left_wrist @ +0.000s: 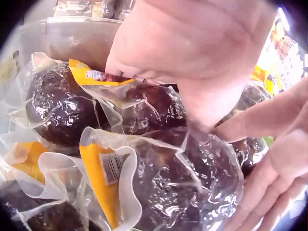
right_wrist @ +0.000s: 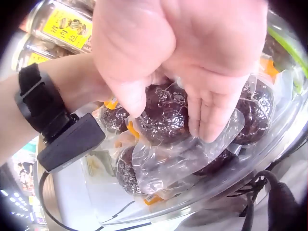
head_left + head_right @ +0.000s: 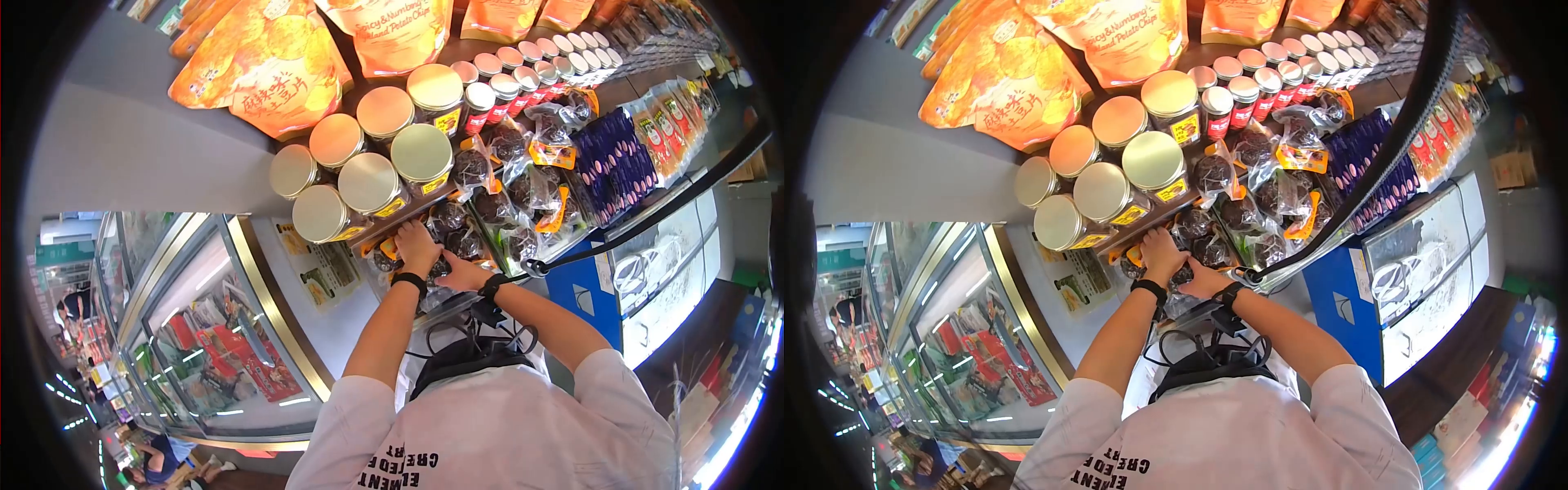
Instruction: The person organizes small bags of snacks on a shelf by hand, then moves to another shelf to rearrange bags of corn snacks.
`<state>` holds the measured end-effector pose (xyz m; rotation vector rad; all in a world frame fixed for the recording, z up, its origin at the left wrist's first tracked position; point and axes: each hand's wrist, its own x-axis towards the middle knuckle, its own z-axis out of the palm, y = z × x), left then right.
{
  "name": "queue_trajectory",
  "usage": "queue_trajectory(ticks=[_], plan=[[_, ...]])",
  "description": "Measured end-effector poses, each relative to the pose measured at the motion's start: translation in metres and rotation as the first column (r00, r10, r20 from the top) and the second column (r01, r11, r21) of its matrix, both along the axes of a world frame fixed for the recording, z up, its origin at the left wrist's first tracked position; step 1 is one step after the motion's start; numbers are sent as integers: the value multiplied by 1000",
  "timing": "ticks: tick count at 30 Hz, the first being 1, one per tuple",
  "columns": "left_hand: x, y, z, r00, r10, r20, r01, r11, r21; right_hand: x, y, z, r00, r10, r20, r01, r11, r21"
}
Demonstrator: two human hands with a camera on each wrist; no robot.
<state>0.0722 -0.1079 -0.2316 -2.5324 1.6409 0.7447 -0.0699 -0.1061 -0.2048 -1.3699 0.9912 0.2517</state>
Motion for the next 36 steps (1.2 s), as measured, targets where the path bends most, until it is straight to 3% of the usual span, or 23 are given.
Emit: queue_trajectory(ticks=[2,10,12,13,18,20,21,24,25,26,29,32,34,36], plan=[[-3,-2,-4,999,-2,33,3,1000,-2,-2,2,-13,999,31,30,-26,989,-146],[15,1,-6,991,-133,4,133,989,-68,-4,6,-14,999,21,30,-15,984,-178],[33,6,-4,941,-256,-221,198,947,-251,0,11,-8,1000,-13,6,14,985,-171],[37,7,-3,927,-274,-254,205,941,-268,2,14,-7,1000,-20,24,23,987,-159],[41,12,-2,904,-273,-330,146,921,-361,2,17,-3,994,-14,113,31,988,-148],[44,16,-7,891,-279,-358,129,912,-389,-1,15,-22,989,36,142,-1,971,-238],[45,18,-7,880,-298,-371,122,894,-430,1,5,3,995,59,75,-49,990,-130],[53,20,-5,842,-291,-455,76,898,-434,0,11,-40,984,57,169,-18,975,-223],[57,16,-3,826,-323,-462,111,897,-428,5,1,-5,995,77,60,-71,993,-97],[56,15,-1,808,-353,-472,146,895,-421,4,1,-10,995,73,74,-64,990,-122],[51,24,4,876,-360,-321,192,870,-454,10,-2,-4,996,78,35,-77,997,-24],[55,43,10,921,-358,-155,249,845,-473,14,1,-29,993,30,116,-17,993,-114],[56,60,16,953,-299,46,281,817,-504,20,2,-26,997,36,-65,-45,988,-146],[61,65,20,954,-279,111,299,841,-451,25,5,-28,994,41,-102,-59,983,-173]])
